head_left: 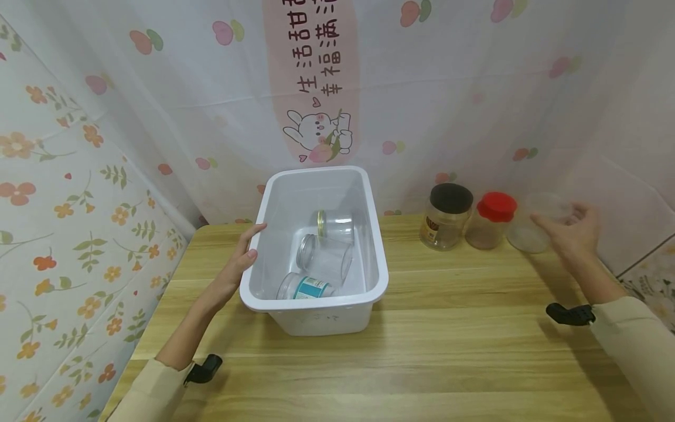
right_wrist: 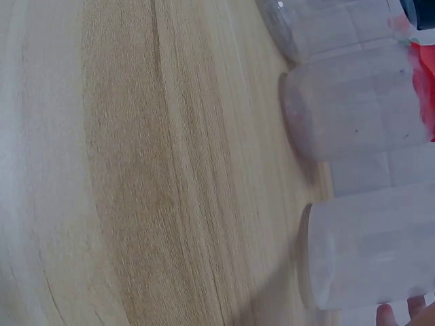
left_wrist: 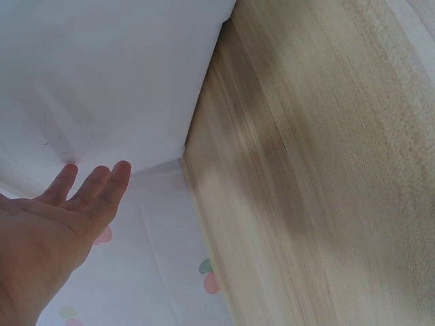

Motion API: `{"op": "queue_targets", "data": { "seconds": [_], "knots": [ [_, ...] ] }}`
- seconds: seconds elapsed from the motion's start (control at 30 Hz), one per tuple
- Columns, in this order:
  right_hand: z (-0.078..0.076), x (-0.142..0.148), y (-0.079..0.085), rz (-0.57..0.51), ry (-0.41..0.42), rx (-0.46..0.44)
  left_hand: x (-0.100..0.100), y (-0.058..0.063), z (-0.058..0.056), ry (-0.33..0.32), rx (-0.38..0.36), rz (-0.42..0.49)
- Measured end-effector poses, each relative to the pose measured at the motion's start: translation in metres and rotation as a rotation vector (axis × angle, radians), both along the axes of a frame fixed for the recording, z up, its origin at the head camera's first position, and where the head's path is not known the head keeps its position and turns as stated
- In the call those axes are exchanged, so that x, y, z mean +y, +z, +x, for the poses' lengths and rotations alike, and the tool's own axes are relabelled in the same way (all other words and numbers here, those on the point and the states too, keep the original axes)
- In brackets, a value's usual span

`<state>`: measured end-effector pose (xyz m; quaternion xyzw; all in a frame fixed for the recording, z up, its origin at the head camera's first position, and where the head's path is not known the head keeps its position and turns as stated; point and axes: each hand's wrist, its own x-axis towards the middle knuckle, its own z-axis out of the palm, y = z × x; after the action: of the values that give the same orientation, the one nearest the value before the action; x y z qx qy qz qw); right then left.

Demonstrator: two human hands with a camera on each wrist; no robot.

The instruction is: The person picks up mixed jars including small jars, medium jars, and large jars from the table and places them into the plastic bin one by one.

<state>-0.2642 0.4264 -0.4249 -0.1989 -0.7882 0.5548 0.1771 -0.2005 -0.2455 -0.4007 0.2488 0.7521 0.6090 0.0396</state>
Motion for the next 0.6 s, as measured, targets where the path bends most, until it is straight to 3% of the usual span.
{"op": "queue_targets", "data": {
  "seconds": [0.6],
  "knots": [
    [0.013,-0.003,0.009,0.112,0.040,0.042,0.000,0.000,-0.001,0.004,0.006,0.005]
  ]
}}
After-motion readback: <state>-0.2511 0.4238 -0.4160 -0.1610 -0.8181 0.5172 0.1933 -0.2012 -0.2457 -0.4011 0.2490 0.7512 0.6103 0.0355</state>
